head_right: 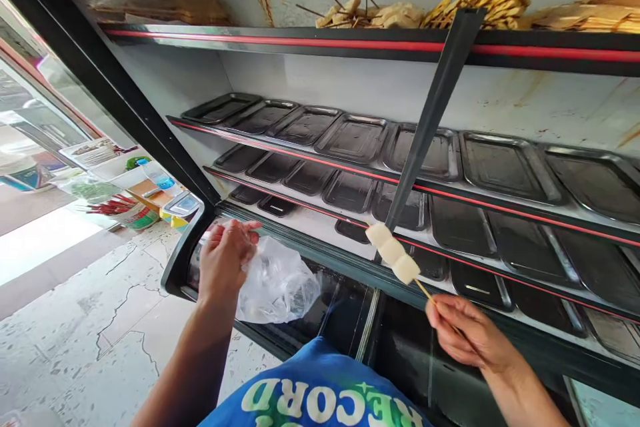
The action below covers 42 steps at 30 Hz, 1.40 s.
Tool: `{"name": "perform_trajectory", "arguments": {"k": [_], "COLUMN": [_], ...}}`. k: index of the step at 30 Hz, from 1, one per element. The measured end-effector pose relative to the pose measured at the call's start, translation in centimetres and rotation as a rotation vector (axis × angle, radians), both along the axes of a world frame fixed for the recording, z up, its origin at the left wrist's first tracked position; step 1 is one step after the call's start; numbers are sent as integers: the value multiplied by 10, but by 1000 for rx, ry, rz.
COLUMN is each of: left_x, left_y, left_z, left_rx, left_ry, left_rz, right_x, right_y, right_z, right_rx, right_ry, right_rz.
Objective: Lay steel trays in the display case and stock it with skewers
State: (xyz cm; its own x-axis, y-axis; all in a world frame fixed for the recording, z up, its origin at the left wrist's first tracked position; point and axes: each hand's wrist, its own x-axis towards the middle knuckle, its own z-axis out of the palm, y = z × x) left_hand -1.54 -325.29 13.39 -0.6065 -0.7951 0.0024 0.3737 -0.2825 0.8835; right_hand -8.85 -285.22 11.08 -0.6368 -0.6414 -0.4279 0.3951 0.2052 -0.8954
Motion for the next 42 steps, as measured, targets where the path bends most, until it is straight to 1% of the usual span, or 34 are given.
{"name": "perform_trajectory", "arguments": {"k": [2, 4, 6, 8, 10, 12, 13, 16, 19, 22, 25, 26, 27, 28, 30, 32, 34, 35, 36, 38, 40, 42], "left_x": [-3, -4, -3, -1, 1, 1, 0, -3, -7, -8, -7, -6, -6, -5, -3, -2, 0, 1, 2, 4, 5, 7], "left_y": [7, 12, 15, 19, 25, 32, 35, 44, 50, 57, 64, 66, 68, 69, 69, 67, 64, 62, 60, 57, 57, 60], "left_z": [-2, -4, -4, -4, -5, -6, -7, -10, -10, -4, 3, 5, 6, 7, 8, 7, 7, 7, 7, 9, 11, 13], "left_rx": [28, 56, 60, 39, 3, -29, -40, -63, -76, -44, -49, -58, -63, -63, -58, -77, -102, -111, -116, -120, -123, -121], "left_ry": [-23, -53, -84, -121, -165, -196, -199, -175, -162, -152, -153, -150, -141, -125, -85, -58, -43, -37, -30, -17, -9, -11], "left_rz": [-72, -144, -207, -275, -334, -364, -357, -306, -320, -363, -369, -365, -357, -347, -330, -316, -293, -277, -260, -230, -211, -202], "right_x": [7, 14, 18, 20, 20, 20, 19, 18, 18, 21, 27, 29, 30, 30, 29, 26, 22, 21, 20, 18, 19, 21], "right_y": [-49, -103, -155, -198, -229, -249, -256, -264, -260, -244, -215, -204, -194, -184, -171, -168, -173, -178, -184, -198, -214, -229], "right_z": [8, 17, 24, 27, 25, 19, 16, 4, -1, 3, 7, 6, 4, -1, -17, -36, -56, -66, -76, -94, -111, -124], "right_rx": [-91, -125, -120, -93, -49, 28, 75, 207, 241, 195, 88, 52, 21, -2, -53, -115, -152, -138, -91, 69, 222, 285], "right_ry": [104, 270, 444, 654, 880, 1062, 1128, 1265, 1353, 1388, 1374, 1330, 1261, 1162, 895, 630, 458, 411, 380, 341, 385, 509], "right_rz": [-56, -94, -108, -122, -137, -143, -142, -117, -73, -91, -125, -94, -29, 65, 254, 360, 412, 437, 462, 513, 547, 542]}}
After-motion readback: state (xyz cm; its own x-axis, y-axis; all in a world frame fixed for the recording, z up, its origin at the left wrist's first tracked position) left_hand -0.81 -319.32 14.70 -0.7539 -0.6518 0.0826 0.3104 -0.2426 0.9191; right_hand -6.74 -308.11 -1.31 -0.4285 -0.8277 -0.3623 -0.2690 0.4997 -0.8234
